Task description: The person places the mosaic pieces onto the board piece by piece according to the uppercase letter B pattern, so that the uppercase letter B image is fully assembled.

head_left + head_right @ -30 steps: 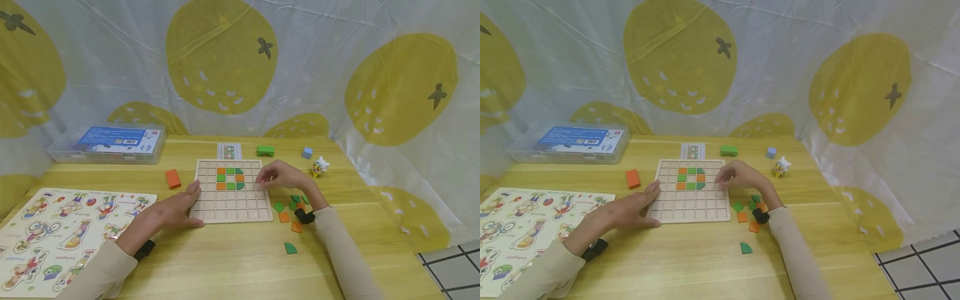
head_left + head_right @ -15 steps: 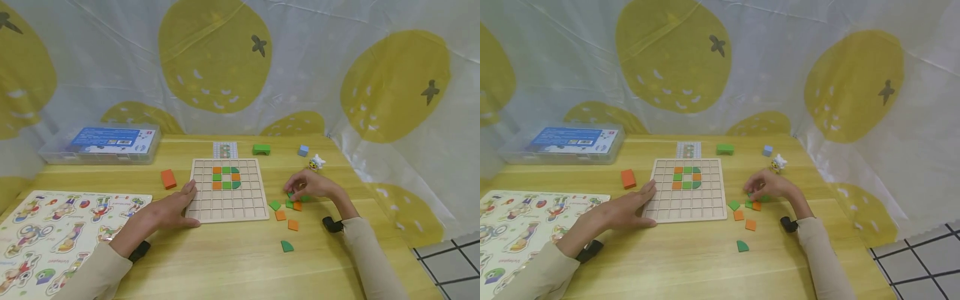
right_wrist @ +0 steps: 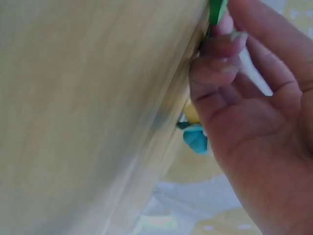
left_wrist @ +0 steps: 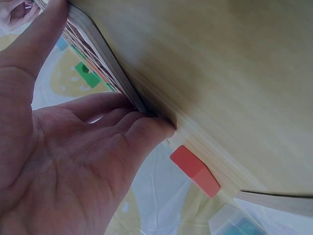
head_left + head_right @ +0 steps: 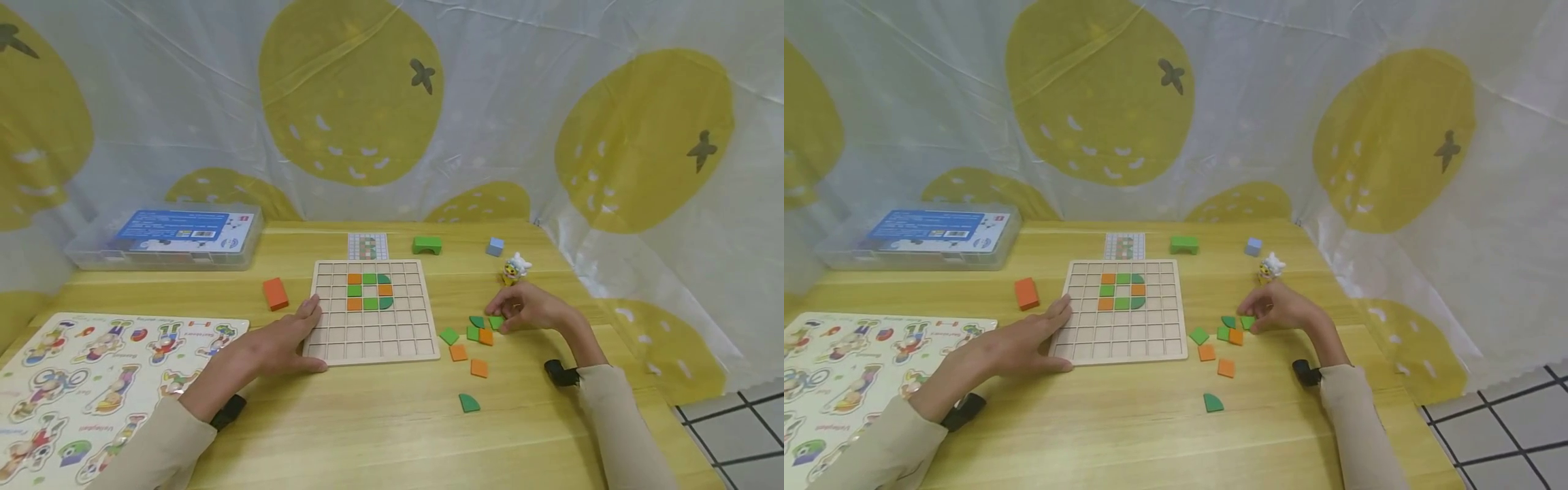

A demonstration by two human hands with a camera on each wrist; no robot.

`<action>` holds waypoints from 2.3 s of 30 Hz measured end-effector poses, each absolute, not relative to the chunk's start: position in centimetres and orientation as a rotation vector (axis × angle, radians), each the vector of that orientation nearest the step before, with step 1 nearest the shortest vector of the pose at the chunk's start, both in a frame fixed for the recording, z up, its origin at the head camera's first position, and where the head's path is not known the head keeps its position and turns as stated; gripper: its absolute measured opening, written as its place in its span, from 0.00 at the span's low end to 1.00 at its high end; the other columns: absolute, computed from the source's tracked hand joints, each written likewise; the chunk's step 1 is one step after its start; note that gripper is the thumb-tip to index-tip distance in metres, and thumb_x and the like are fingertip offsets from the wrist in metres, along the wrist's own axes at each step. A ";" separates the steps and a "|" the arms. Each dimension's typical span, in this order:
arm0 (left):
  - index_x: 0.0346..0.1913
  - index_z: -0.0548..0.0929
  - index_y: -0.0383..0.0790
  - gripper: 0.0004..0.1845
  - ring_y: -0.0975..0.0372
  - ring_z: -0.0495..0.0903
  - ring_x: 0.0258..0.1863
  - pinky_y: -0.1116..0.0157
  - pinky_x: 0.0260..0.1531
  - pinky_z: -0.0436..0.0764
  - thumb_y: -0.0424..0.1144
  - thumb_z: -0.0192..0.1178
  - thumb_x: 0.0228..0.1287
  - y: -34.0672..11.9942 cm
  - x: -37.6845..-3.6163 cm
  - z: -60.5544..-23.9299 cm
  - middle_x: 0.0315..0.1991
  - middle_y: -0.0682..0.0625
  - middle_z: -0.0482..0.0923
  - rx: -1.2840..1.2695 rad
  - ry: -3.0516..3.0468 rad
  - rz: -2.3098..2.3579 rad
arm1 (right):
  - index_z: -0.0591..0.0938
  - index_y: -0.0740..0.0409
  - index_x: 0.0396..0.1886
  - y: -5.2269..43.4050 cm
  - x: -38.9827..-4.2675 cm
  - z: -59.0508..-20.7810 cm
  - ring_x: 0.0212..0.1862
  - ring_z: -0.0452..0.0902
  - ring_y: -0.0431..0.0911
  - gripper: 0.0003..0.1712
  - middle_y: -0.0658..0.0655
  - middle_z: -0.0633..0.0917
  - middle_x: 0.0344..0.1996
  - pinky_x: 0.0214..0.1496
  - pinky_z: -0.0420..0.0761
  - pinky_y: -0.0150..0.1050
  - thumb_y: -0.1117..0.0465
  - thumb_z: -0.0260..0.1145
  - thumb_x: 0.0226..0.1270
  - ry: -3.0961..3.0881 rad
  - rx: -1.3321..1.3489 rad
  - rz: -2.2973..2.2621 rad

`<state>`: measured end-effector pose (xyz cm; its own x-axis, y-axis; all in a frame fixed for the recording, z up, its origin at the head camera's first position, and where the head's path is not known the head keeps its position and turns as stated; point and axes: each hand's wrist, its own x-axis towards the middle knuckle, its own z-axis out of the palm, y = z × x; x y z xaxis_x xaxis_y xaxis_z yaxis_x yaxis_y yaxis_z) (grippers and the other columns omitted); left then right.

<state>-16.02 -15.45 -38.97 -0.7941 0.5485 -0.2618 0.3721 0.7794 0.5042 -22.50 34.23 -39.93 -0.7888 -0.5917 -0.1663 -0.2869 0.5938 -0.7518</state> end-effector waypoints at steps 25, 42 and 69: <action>0.83 0.52 0.20 0.59 0.34 0.50 0.84 0.38 0.79 0.59 0.54 0.75 0.68 -15.4 -15.9 -39.0 0.86 0.27 0.38 0.706 2.571 0.628 | 0.87 0.64 0.37 25.4 -23.0 -37.5 0.36 0.85 0.46 0.12 0.54 0.89 0.32 0.41 0.86 0.36 0.71 0.83 0.59 2.516 -0.777 -1.022; 0.83 0.51 0.21 0.60 0.36 0.50 0.85 0.39 0.80 0.59 0.55 0.75 0.68 -14.4 -16.5 -38.9 0.87 0.30 0.39 0.687 2.555 0.598 | 0.94 0.64 0.42 10.8 -23.9 -39.2 0.22 0.82 0.44 0.04 0.55 0.91 0.29 0.32 0.84 0.34 0.71 0.74 0.72 2.406 -0.757 -1.106; 0.83 0.52 0.21 0.59 0.35 0.50 0.84 0.39 0.80 0.59 0.54 0.75 0.68 -15.3 -16.1 -39.0 0.87 0.29 0.39 0.673 2.573 0.607 | 0.90 0.68 0.54 15.0 -24.5 -38.3 0.46 0.90 0.47 0.13 0.60 0.93 0.48 0.51 0.89 0.40 0.68 0.73 0.74 2.323 -1.056 -1.099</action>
<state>-16.06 -15.33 -39.00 -0.7990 0.5353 -0.2739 0.3566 0.7886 0.5009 -24.54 15.05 -38.27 -0.6553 -0.7553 -0.0061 -0.4745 0.4179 -0.7747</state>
